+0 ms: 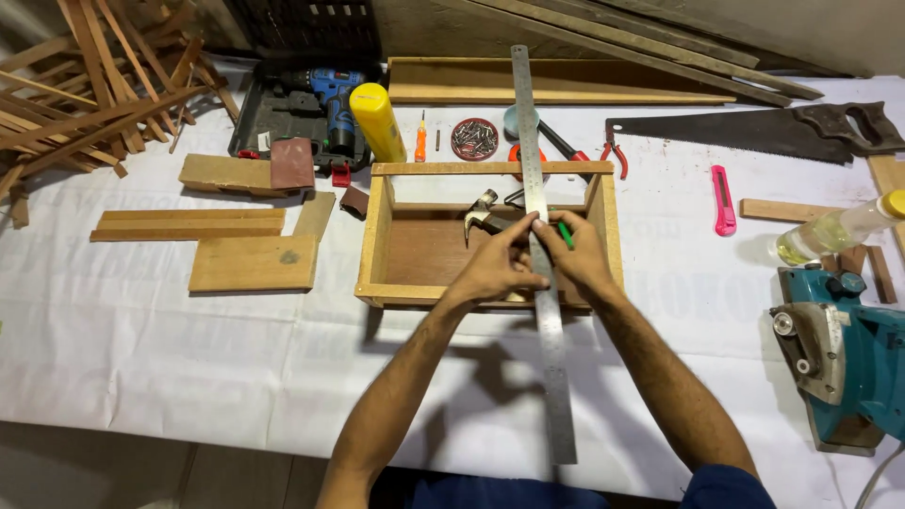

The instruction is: The person measures the inside of a wooden box frame with a tape measure, marks a wooden divider board with a pencil and steel ruler, and hammers nails into the frame with a claw hammer. They position the divider board inside the frame and continue hammering nails to secure it.

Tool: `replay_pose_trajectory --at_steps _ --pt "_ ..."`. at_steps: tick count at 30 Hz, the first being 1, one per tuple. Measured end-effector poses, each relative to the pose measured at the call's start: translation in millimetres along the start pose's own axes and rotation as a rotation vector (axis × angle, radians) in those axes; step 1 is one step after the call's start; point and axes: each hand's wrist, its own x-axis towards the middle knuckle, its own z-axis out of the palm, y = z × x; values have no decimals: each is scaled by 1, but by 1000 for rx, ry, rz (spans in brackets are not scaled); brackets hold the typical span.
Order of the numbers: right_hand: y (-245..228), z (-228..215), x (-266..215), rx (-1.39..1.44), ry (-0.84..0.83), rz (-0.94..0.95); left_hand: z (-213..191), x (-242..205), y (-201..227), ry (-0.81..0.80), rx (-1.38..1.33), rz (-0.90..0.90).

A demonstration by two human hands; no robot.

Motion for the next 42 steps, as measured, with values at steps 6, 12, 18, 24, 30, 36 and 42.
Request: replay_pose_trajectory --at_steps 6,12,18,24,30,36,42 --pt "-19 -82 -16 23 90 56 60 57 -1 -27 461 130" --pt "-18 -149 -55 -229 253 230 106 103 -2 -199 674 37" --pt "17 -181 -99 -373 406 211 153 142 -27 -272 992 159" --pt "98 -202 -108 -671 491 67 198 181 -88 -355 1380 206" --pt "141 -211 -110 -867 461 -41 218 198 -106 -472 1463 -62" --pt "156 -217 -106 -879 457 25 220 213 -133 -503 1447 -150" --pt "169 -221 -101 -1234 282 142 214 216 -125 -558 1434 -177"
